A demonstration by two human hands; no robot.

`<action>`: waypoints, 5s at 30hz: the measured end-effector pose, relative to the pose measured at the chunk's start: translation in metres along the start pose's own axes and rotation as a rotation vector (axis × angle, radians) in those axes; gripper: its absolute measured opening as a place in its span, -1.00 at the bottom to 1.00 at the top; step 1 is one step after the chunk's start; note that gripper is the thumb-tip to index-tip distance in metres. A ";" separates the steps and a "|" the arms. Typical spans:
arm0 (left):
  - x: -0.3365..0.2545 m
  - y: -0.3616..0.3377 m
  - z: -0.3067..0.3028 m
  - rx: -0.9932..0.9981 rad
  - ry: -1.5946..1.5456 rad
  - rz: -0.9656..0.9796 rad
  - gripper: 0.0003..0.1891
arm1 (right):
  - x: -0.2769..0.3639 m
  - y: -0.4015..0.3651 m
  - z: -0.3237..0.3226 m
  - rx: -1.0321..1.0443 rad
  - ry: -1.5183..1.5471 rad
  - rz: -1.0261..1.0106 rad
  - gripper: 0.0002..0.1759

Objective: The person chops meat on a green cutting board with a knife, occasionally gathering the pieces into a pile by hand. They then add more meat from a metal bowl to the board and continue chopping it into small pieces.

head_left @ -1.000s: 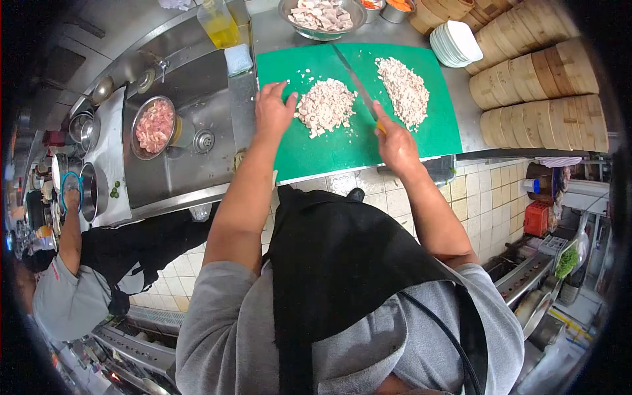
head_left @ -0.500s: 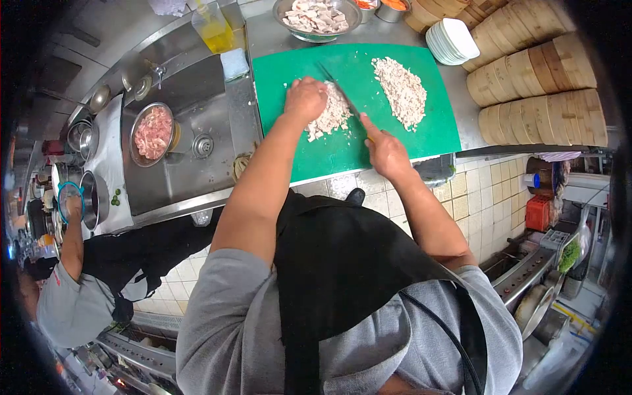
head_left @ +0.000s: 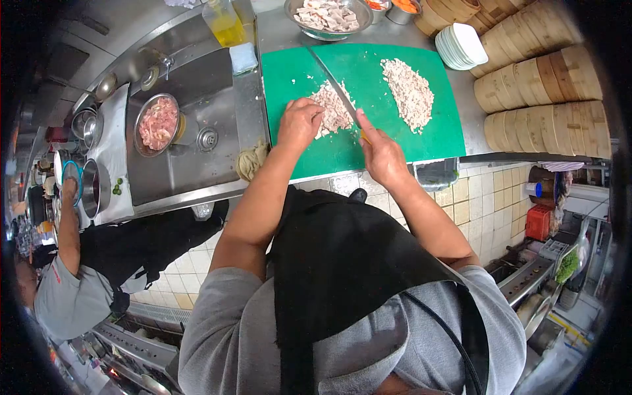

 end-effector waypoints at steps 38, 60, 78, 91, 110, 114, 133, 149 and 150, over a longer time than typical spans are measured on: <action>0.003 -0.019 -0.003 -0.019 -0.011 0.048 -0.80 | 0.000 0.007 0.017 0.139 -0.078 0.010 -0.27; -0.002 -0.029 -0.007 -0.077 -0.027 -0.005 -0.79 | -0.002 0.005 0.031 0.253 -0.147 0.014 -0.25; 0.001 -0.034 -0.013 -0.144 0.005 0.023 -0.82 | 0.001 0.004 0.023 0.136 -0.128 -0.081 -0.24; 0.003 -0.035 -0.008 -0.142 0.011 0.018 -0.86 | 0.010 -0.002 0.018 0.069 -0.066 -0.077 -0.23; 0.004 -0.037 -0.013 -0.146 -0.005 -0.004 -0.85 | -0.002 -0.001 0.028 0.151 -0.154 -0.008 -0.23; 0.004 -0.036 -0.012 -0.124 -0.036 -0.031 -0.85 | 0.005 -0.005 0.023 0.122 -0.117 -0.005 -0.23; 0.003 -0.039 -0.010 -0.136 0.052 0.036 -0.86 | 0.005 -0.003 0.036 0.276 -0.157 -0.001 -0.25; 0.005 -0.044 -0.014 -0.118 -0.019 -0.005 -0.89 | 0.019 -0.006 0.030 0.141 -0.122 -0.080 -0.23; 0.004 -0.043 -0.014 -0.114 -0.021 0.008 -0.90 | 0.017 -0.003 0.032 0.207 -0.167 -0.052 -0.24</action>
Point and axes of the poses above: each hand's wrist, its own y-axis towards the middle knuckle, its own z-axis out of the palm, x = y × z, the point moved 6 cm from there along y, towards the middle knuckle, and after that the axes turned 10 degrees about x, right-handed, at the moved point
